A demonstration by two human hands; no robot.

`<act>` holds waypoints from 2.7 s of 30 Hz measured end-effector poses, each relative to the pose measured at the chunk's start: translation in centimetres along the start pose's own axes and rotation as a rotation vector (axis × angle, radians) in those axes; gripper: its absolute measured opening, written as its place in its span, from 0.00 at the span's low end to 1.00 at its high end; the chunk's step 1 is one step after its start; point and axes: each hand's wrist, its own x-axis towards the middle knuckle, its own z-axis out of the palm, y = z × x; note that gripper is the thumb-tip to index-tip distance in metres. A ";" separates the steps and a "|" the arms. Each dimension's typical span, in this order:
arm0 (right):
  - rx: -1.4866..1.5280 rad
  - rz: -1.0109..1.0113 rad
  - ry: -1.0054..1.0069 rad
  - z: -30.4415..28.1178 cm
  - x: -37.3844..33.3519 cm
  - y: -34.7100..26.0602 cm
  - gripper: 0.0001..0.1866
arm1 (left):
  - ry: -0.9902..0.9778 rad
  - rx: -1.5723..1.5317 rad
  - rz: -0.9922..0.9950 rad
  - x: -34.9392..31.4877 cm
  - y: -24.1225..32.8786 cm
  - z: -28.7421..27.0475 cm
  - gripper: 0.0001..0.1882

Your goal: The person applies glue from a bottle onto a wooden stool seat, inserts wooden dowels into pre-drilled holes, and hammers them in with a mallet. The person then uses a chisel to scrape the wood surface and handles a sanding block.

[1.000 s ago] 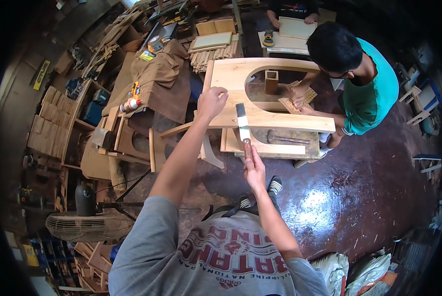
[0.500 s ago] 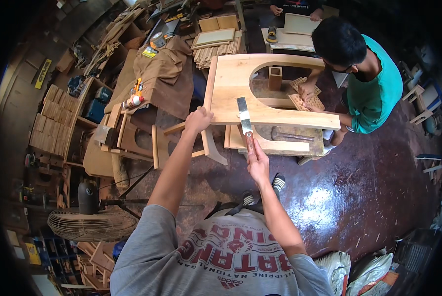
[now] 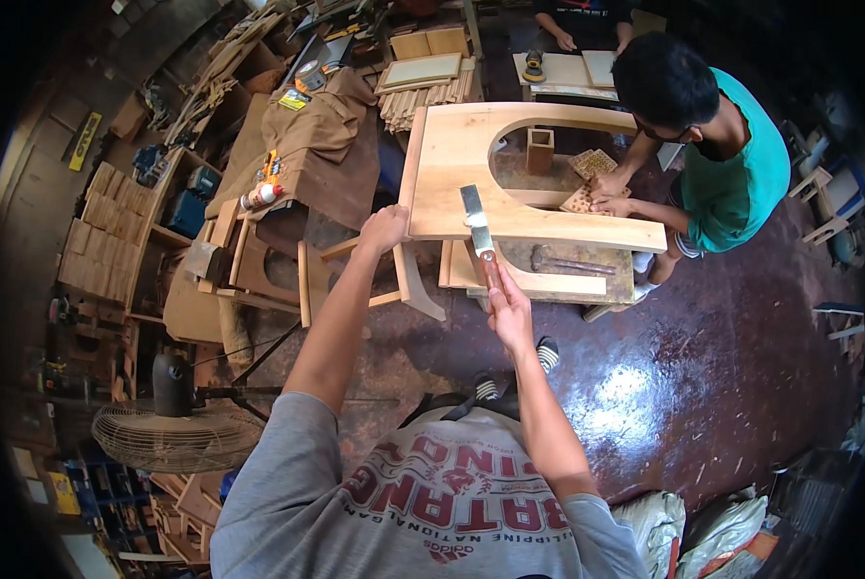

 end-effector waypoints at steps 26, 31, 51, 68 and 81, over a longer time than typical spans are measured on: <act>-0.090 -0.018 -0.037 -1.7 -0.6 -0.6 0.31 | -0.015 -0.057 -0.069 -0.7 -0.5 0.8 0.30; -0.032 -0.005 -0.088 -2.2 -0.8 -0.7 0.30 | -0.053 -0.053 -0.074 -0.9 0.5 0.5 0.31; -0.018 0.155 -0.160 -6.7 -2.7 -3.1 0.30 | 0.010 0.047 -0.005 0.1 -0.7 2.0 0.27; -0.002 0.122 -0.189 -6.4 -0.5 -2.7 0.30 | -0.048 0.068 -0.014 0.7 -0.9 2.2 0.26; -0.067 0.028 -0.139 -5.5 -0.5 -2.5 0.29 | 0.001 0.028 0.002 -0.4 0.1 2.4 0.27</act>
